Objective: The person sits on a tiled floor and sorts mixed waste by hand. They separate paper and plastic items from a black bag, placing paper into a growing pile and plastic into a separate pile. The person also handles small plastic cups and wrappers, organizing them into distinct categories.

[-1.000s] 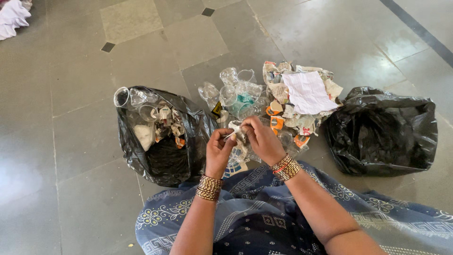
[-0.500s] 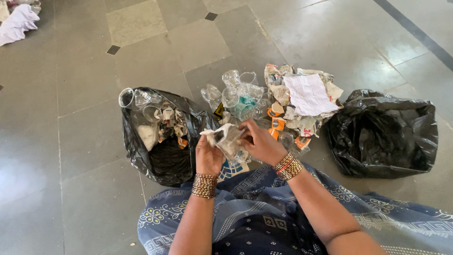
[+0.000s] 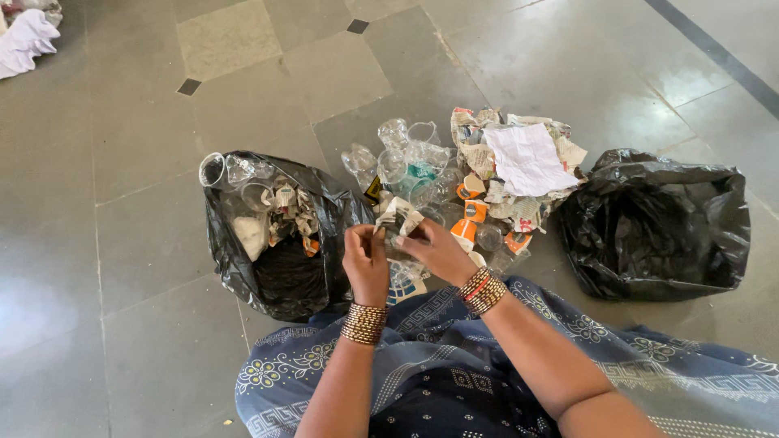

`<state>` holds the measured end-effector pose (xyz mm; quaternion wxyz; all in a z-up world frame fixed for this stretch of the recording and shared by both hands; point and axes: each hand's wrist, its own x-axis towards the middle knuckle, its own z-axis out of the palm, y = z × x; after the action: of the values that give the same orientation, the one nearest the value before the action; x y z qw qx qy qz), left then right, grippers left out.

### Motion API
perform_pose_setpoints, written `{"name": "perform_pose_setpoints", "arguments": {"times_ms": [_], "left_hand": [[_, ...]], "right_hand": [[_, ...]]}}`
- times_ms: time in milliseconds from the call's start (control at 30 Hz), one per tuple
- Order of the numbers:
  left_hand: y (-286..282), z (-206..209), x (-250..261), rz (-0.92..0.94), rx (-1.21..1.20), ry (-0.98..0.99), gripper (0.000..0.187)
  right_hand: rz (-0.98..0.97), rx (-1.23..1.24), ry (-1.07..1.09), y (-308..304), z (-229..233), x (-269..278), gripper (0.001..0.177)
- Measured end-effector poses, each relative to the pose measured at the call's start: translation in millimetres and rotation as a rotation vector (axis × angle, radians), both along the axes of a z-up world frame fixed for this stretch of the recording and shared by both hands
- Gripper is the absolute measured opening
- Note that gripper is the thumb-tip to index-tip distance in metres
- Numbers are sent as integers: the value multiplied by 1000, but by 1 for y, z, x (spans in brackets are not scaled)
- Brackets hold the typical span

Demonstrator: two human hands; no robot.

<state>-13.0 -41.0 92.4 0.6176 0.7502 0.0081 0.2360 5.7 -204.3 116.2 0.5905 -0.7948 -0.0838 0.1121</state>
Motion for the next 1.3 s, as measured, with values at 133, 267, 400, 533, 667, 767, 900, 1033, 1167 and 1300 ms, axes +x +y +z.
{"name": "perform_pose_setpoints", "arguments": {"times_ms": [133, 267, 400, 533, 667, 767, 900, 1033, 1167, 1300], "left_hand": [[9, 0, 4, -11, -64, -43, 18], [24, 5, 5, -31, 146, -130, 10], [23, 19, 3, -78, 160, -32, 21], [15, 33, 1, -121, 334, -124, 35], [15, 34, 0, -257, 300, -104, 56], [12, 29, 3, -436, -85, -11, 69], [11, 25, 6, -553, -445, 220, 87], [14, 22, 8, -657, -617, 236, 95], [15, 20, 12, -695, -556, 306, 104], [20, 15, 15, -665, -511, 260, 100]], "right_hand": [[-197, -227, -145, -16, -12, 10, 29], [-240, 2, -184, -35, -9, 19, 21], [-296, 80, -97, -44, -3, 22, 20], [-371, -26, -191, -44, 2, 21, 21], [-521, -107, -339, -47, 4, 22, 15], [-583, -80, -391, -55, 8, 25, 11], [-592, 68, -414, -59, 11, 25, 9], [-448, -61, -492, -65, 13, 28, 19], [-436, -106, -428, -73, 6, 34, 36], [-560, -96, -470, -96, -12, 47, 43]]}}
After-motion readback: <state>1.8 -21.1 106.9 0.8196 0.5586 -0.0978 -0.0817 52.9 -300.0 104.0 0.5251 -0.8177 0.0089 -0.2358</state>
